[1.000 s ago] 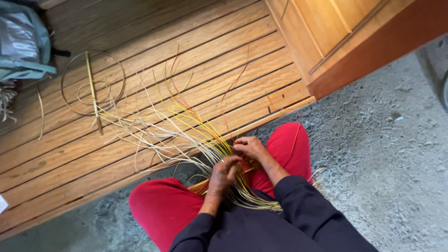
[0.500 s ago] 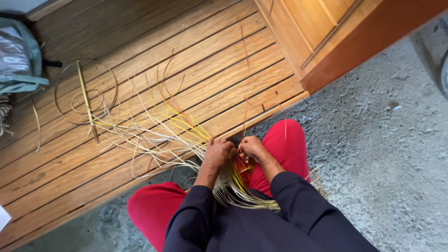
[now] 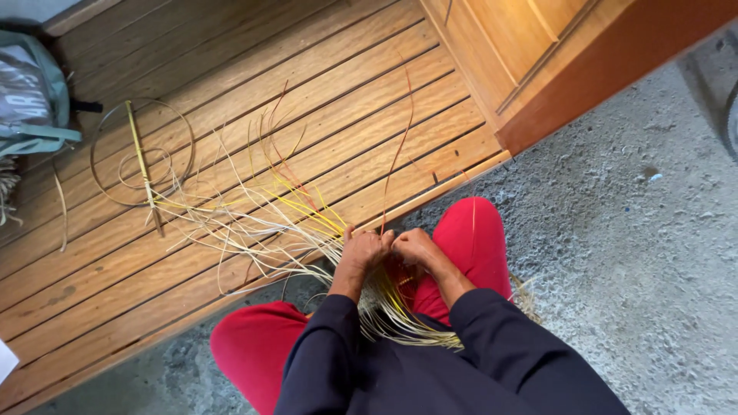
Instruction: Weaving thin flexible strips together to form a patterned structure
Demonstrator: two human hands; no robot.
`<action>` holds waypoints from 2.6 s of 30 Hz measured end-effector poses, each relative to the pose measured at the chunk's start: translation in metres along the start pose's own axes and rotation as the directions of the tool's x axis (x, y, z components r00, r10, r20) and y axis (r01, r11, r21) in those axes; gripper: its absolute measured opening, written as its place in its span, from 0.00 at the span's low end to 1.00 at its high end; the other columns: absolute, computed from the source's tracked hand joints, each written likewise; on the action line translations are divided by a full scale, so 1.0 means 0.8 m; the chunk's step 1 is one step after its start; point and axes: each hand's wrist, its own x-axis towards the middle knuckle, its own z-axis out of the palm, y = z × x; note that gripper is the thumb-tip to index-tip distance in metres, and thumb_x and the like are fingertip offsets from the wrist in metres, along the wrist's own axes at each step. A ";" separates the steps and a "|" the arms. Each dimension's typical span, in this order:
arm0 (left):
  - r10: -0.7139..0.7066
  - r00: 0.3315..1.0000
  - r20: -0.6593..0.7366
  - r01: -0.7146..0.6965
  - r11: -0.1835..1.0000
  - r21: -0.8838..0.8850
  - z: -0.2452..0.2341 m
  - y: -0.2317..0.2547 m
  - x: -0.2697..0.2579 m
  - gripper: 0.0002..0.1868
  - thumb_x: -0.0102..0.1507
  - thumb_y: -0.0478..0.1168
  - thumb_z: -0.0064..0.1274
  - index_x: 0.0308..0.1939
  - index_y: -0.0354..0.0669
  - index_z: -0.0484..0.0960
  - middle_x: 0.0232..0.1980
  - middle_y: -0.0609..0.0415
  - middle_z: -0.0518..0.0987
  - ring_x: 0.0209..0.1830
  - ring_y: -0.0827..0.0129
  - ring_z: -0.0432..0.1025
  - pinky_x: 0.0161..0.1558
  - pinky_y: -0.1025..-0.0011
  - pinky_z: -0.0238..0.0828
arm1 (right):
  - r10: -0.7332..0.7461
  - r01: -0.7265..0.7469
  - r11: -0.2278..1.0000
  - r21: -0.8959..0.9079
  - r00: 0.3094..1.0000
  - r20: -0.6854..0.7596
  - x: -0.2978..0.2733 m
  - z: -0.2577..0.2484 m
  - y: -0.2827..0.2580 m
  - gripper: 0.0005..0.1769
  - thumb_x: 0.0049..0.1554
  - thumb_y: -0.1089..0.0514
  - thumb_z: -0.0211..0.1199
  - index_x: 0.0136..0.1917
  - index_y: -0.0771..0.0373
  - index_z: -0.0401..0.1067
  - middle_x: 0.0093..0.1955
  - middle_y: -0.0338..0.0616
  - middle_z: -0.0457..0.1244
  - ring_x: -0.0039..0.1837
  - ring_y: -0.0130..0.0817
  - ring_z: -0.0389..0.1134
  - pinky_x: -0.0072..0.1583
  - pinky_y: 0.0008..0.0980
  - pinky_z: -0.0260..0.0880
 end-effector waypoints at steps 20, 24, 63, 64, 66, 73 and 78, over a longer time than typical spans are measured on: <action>0.062 0.602 -0.796 -0.129 0.991 -0.020 0.050 -0.018 -0.093 0.06 0.66 0.55 0.54 0.43 0.67 0.79 0.47 0.65 0.74 0.50 0.69 0.71 0.58 0.66 0.57 | -0.114 0.076 0.964 0.254 0.984 0.138 0.059 0.030 0.035 0.23 0.43 0.39 0.74 0.50 0.49 0.84 0.47 0.51 0.72 0.55 0.45 0.72 0.54 0.43 0.74; -0.027 0.650 -0.760 -0.123 0.982 -0.140 0.072 -0.009 -0.083 0.11 0.63 0.56 0.57 0.48 0.66 0.81 0.51 0.61 0.74 0.58 0.64 0.70 0.61 0.64 0.56 | -0.267 0.253 0.938 0.238 0.963 0.031 0.079 0.030 0.045 0.18 0.47 0.41 0.73 0.50 0.46 0.84 0.47 0.45 0.74 0.55 0.42 0.73 0.57 0.40 0.72; -0.179 0.669 -0.722 -0.151 0.918 -0.367 0.076 -0.042 -0.057 0.06 0.61 0.58 0.61 0.39 0.73 0.82 0.48 0.69 0.75 0.54 0.69 0.72 0.61 0.65 0.55 | -0.541 0.538 0.841 0.054 0.835 0.101 0.025 0.030 0.030 0.08 0.56 0.48 0.68 0.49 0.46 0.81 0.55 0.36 0.69 0.58 0.37 0.71 0.60 0.36 0.72; -0.179 0.669 -0.721 -0.150 0.918 -0.368 0.073 -0.039 -0.061 0.06 0.61 0.58 0.61 0.39 0.73 0.82 0.48 0.69 0.75 0.54 0.69 0.72 0.61 0.65 0.55 | -0.540 0.537 0.842 0.054 0.836 0.102 0.028 0.030 0.033 0.08 0.56 0.48 0.68 0.49 0.46 0.81 0.55 0.36 0.69 0.58 0.37 0.71 0.60 0.36 0.72; -0.142 0.636 -0.758 -0.207 0.915 -0.345 0.066 -0.035 -0.070 0.05 0.61 0.57 0.61 0.38 0.72 0.82 0.45 0.69 0.76 0.50 0.69 0.73 0.61 0.66 0.54 | -0.539 0.539 0.842 0.031 0.837 0.095 0.033 0.032 0.037 0.09 0.56 0.47 0.68 0.50 0.46 0.81 0.55 0.36 0.69 0.58 0.37 0.70 0.60 0.36 0.72; -0.162 0.614 -0.772 -0.182 0.923 -0.339 0.061 -0.033 -0.082 0.06 0.62 0.58 0.60 0.38 0.73 0.82 0.41 0.72 0.79 0.48 0.73 0.74 0.59 0.67 0.56 | -0.626 0.624 0.780 0.054 0.779 0.045 0.023 0.028 0.024 0.09 0.55 0.52 0.69 0.50 0.51 0.82 0.56 0.45 0.68 0.60 0.49 0.69 0.63 0.44 0.71; -0.137 0.621 -0.772 -0.275 0.884 -0.379 0.050 -0.021 -0.088 0.04 0.63 0.55 0.60 0.38 0.70 0.82 0.40 0.75 0.83 0.46 0.78 0.77 0.55 0.70 0.56 | -0.661 0.661 0.749 -0.029 0.750 0.027 0.038 0.036 0.030 0.06 0.55 0.48 0.68 0.45 0.47 0.80 0.56 0.38 0.66 0.61 0.48 0.68 0.64 0.44 0.70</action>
